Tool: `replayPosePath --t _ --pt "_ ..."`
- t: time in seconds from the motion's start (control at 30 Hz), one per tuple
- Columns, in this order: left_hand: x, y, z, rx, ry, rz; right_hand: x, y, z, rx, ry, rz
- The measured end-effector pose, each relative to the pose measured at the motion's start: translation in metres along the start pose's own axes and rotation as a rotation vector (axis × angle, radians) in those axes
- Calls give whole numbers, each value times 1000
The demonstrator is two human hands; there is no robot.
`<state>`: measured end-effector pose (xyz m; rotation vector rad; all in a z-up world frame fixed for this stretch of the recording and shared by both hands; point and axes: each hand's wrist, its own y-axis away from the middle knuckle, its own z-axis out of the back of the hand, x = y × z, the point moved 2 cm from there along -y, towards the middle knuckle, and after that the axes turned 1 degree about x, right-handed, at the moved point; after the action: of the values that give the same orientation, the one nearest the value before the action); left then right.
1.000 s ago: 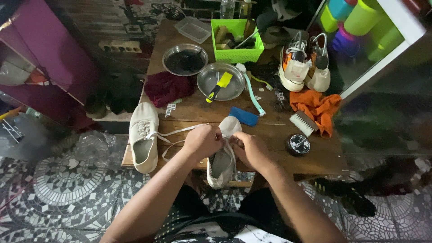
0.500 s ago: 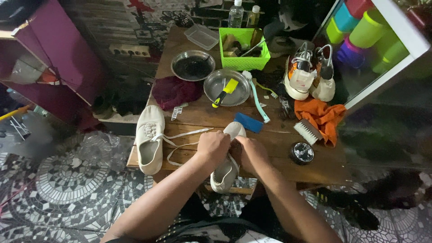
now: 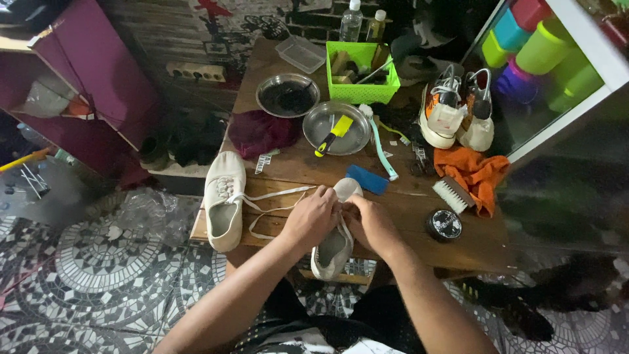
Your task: Removing shoelaces from a pair of white sneakers on a wooden workbench.
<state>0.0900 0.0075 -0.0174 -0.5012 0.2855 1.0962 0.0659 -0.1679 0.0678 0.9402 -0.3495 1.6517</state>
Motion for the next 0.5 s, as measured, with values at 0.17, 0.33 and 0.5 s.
replayPosePath --t 0.17,0.33,0.5 --pt "-7 10 -18 -110 8 9 -21 -8 -11 -95 -164 5" --pt "-5 14 -10 -124 87 -11 -28 -17 -15 -11 -286 -265" --pt "-10 18 5 -178 613 156 -61 -41 -11 -99 108 119"
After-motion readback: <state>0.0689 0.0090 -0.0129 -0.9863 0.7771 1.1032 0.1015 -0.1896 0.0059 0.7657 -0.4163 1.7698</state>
